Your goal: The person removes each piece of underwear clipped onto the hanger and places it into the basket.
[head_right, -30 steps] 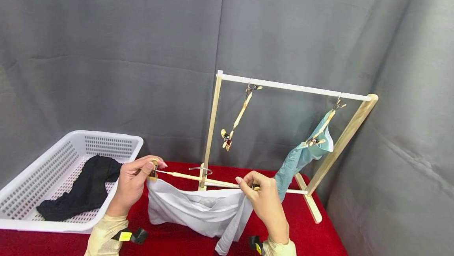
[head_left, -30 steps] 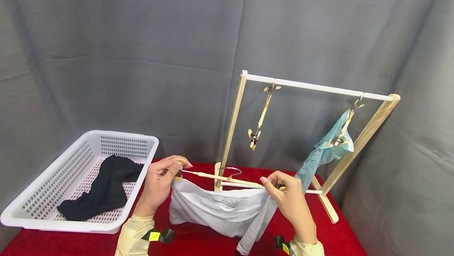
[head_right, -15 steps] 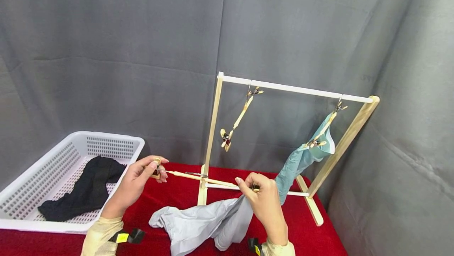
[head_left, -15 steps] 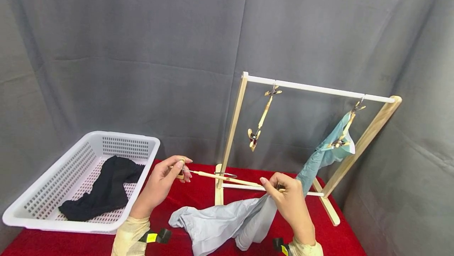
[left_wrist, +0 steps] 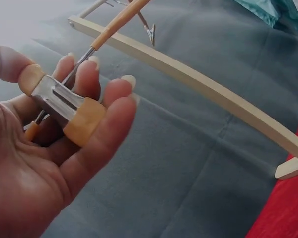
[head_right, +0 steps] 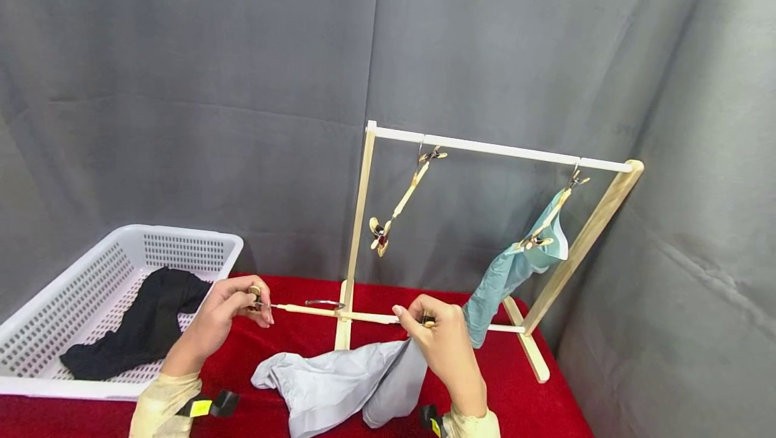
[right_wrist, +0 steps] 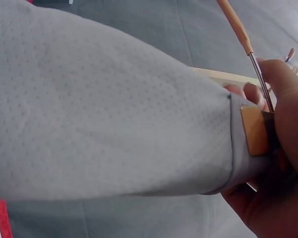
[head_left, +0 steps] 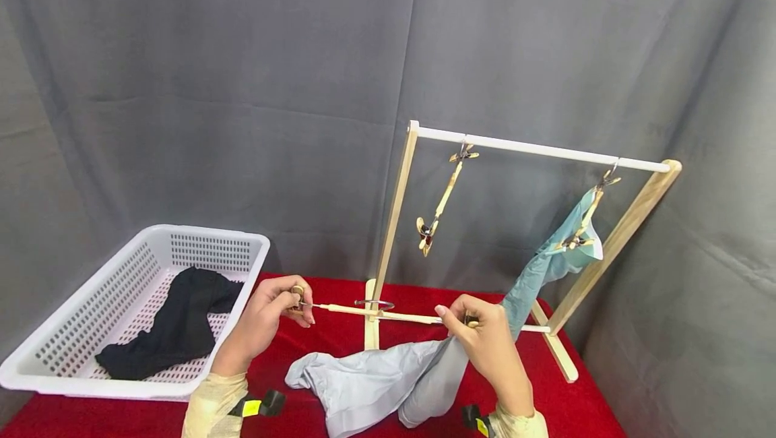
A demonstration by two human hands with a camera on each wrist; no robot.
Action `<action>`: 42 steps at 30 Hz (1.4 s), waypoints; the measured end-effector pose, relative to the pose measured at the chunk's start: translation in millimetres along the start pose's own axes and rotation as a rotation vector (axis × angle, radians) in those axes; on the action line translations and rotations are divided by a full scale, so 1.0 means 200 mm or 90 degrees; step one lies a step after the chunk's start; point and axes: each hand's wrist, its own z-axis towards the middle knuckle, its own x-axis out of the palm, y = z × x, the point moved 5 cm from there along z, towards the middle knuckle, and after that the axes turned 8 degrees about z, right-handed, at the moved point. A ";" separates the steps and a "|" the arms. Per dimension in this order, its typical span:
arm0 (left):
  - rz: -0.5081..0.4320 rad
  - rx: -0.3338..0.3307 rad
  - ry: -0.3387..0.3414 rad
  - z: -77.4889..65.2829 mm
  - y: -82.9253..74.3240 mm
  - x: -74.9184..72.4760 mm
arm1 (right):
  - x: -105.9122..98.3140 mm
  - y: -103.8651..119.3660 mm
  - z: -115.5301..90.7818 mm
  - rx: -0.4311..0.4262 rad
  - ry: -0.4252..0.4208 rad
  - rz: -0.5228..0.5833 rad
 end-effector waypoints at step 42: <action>0.166 -0.096 -0.095 -0.02 0.04 -0.06 | -0.08 0.01 0.00 -0.050 -0.040 -0.006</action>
